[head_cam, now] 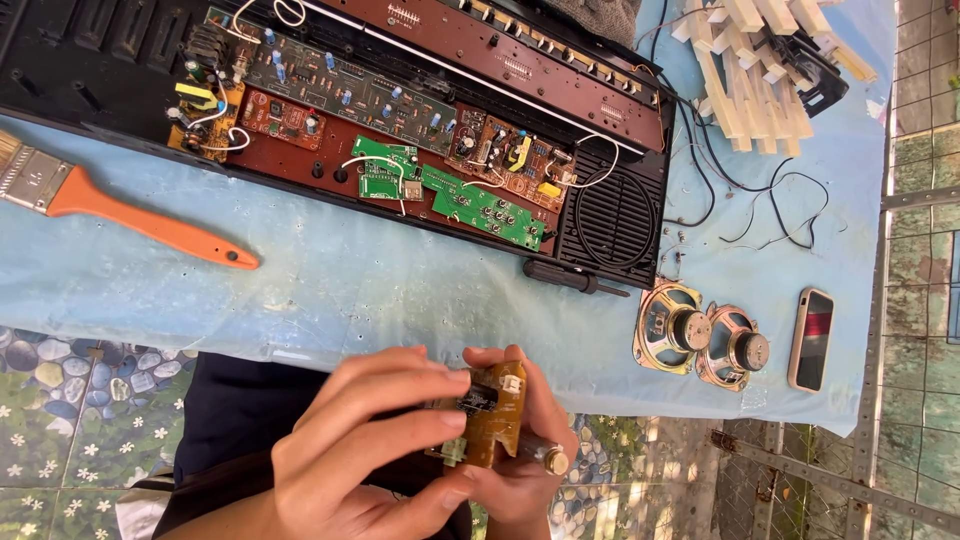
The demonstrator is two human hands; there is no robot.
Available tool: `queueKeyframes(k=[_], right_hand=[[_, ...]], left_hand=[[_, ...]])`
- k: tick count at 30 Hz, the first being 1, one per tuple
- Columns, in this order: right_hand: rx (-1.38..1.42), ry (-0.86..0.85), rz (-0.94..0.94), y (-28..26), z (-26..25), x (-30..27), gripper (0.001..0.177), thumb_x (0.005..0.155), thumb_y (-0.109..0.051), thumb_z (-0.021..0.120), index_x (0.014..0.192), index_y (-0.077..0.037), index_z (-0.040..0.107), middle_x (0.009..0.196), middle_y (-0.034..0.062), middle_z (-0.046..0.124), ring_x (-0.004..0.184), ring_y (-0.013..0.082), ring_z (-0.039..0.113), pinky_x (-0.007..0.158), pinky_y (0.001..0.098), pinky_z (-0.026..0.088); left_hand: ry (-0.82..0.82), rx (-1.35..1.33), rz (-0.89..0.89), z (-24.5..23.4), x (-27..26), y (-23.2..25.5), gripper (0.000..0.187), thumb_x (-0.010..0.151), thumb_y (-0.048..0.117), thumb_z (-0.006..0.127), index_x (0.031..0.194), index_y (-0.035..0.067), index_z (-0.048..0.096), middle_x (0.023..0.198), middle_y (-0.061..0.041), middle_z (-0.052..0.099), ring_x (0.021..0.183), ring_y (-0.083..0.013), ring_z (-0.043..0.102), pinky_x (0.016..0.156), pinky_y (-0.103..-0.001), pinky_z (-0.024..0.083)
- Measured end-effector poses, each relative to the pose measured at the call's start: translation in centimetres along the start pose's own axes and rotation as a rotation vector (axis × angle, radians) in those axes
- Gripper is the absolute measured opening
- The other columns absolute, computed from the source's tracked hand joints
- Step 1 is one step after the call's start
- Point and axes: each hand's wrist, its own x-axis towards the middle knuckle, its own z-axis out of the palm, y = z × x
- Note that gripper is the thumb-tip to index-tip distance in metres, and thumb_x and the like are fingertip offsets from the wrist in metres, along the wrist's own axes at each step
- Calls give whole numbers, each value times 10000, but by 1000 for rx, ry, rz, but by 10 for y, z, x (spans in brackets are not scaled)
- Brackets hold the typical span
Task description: The person uses a screwdriver to remove screws from a small circuit board held in their hands. They then flip the board over and continue to unscrew components. The person is working at a table with a disassembled electronic device, speakers, and other tools nearby.
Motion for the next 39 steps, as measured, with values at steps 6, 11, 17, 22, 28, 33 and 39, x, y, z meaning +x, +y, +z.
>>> queueKeyframes(k=[6,11,17,22,28,33,39], right_hand=[[223,42,78,12,-6,-14,893,908,-306,898,1495,138,393,1443,335,557,1348,415,584,1141,484,499],[136,35,74,-1,8,-1,776,973,-381,822,1439,113,447,1444,346,556,1355,448,590,1155,506,521],[-25,-57,51,-8,-9,21,578,956,-162,728,1427,78,493,1456,314,576,913,212,492,807,335,446],[102,55,-50,-2,-50,43,249,1047,-342,610,1108,-101,611,578,-48,383,432,48,332,405,219,214],[544,285,-128,5,-35,77,429,965,-581,443,774,-200,387,594,-87,248,475,32,163,393,229,137],[691,562,131,30,-18,78,468,942,-604,434,741,-187,371,541,-66,183,414,35,135,319,221,105],[706,643,210,41,-20,82,517,906,-620,474,681,-176,333,498,-63,159,407,46,101,324,229,83]], left_hand=[[-275,-19,-103,-11,-1,-6,727,819,436,838,1349,21,564,1397,-177,635,1295,-330,658,1128,-475,553],[-442,-68,-267,-12,8,-4,674,898,320,748,1449,27,494,1549,-176,489,1399,-329,573,1109,-456,548],[-383,12,-165,-11,15,-20,562,874,220,807,1355,25,592,1375,-175,619,1212,-286,686,1032,-383,578],[-481,439,-1,-10,10,-42,571,890,344,847,1366,130,612,1307,-29,658,1154,-232,623,959,-406,437],[-702,777,97,9,1,-60,541,882,483,770,1309,212,577,1343,-24,534,1158,-296,504,858,-425,437],[-650,910,90,15,-7,-66,436,917,435,719,1291,236,614,1254,-17,530,1091,-262,521,872,-446,404],[-666,915,126,15,-7,-72,432,917,522,771,1230,263,624,1178,31,542,1044,-233,516,821,-379,419]])
